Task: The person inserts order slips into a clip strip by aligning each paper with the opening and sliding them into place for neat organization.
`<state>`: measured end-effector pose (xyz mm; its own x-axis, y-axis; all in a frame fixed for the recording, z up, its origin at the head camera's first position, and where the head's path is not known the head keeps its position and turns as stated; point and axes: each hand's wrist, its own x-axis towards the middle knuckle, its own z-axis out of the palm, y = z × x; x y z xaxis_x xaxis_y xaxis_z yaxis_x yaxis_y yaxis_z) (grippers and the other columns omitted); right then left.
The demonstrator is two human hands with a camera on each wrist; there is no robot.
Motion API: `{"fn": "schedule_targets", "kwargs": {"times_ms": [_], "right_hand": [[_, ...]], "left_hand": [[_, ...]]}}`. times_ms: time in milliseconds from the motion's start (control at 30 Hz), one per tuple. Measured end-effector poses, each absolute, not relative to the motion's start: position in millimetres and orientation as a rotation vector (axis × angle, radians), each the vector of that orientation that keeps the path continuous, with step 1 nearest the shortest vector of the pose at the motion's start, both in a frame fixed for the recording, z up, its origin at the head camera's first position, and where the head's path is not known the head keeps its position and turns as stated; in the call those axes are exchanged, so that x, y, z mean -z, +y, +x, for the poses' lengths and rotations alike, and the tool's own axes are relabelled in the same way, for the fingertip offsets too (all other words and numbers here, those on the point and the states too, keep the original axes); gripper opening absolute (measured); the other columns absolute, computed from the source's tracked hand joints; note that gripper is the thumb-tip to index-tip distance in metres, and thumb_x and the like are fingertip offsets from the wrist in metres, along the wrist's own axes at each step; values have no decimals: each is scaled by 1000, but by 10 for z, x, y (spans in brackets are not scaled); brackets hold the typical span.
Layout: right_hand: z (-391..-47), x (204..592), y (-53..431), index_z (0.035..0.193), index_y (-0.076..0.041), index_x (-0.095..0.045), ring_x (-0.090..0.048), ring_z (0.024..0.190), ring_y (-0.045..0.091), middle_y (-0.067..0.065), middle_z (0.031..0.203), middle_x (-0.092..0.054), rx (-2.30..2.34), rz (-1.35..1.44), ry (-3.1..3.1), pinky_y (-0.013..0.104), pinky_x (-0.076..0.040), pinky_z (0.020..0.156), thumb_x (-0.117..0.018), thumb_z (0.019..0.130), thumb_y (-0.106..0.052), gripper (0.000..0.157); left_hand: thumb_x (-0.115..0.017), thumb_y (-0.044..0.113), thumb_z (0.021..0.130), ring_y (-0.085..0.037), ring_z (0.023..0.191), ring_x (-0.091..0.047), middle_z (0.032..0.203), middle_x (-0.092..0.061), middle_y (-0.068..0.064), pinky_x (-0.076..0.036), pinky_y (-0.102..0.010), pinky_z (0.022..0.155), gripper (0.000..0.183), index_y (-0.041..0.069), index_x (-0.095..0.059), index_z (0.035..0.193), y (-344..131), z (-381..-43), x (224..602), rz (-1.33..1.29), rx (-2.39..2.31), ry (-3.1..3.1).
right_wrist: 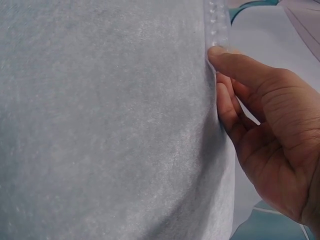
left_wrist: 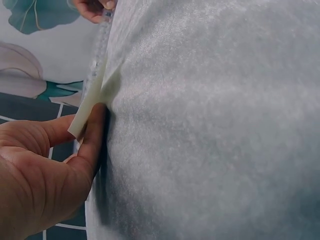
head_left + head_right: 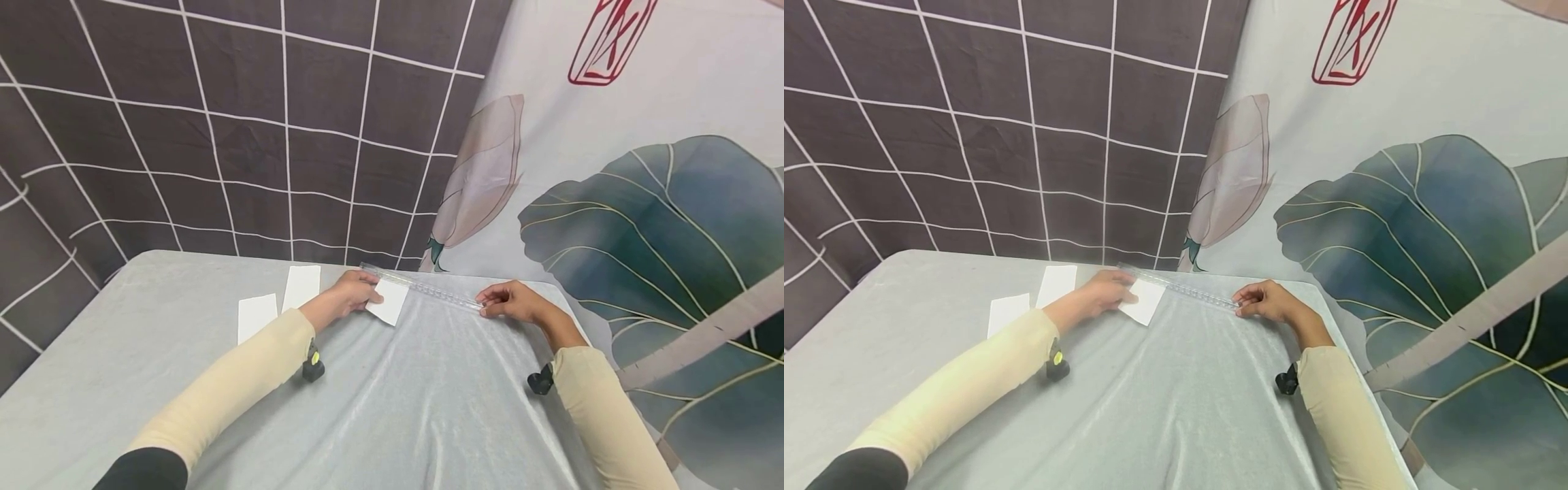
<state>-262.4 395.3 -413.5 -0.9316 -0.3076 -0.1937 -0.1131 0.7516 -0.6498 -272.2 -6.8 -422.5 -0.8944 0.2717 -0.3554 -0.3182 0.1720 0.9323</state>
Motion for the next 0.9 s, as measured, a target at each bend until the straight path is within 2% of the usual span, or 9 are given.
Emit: {"fn": "schedule_targets", "kwargs": {"times_ms": [333, 500, 700, 900], "right_hand": [[-2659, 4121, 3952, 129, 3, -79, -66, 97, 9, 13, 116, -82, 972, -359, 2641, 15, -57, 83, -87, 99, -10, 34], [-2663, 4122, 3938, 129, 5, -79, -67, 98, 10, 17, 118, -83, 986, -376, 2637, 15, -57, 82, -87, 99, -8, 34], [-2649, 4129, 3910, 128, 3, -80, -66, 96, 11, 13, 114, -83, 970, -352, 2657, 16, -55, 80, -87, 99, -10, 33], [-2633, 4139, 3938, 127, 3, -80, -66, 95, 8, 11, 113, -83, 958, -345, 2666, 15, -55, 80, -88, 98, -11, 33]], "left_hand": [[-72, -11, 96, -45, 147, -64, 162, -55, -32, -59, -48, 125, 63, -8, -55, 157, -42, -2705, 4226, -28, -1758, 2020], [-72, -12, 96, -44, 145, -65, 162, -56, -31, -60, -47, 123, 63, -8, -55, 157, -22, -2697, 4232, -31, -1774, 2006], [-72, -14, 95, -45, 140, -69, 158, -58, -32, -64, -46, 118, 65, -7, -55, 157, 8, -2698, 4251, -30, -1778, 1985], [-71, -16, 95, -44, 138, -70, 157, -59, -33, -64, -47, 119, 64, -9, -54, 157, 61, -2682, 4231, -14, -1802, 1952]]}}
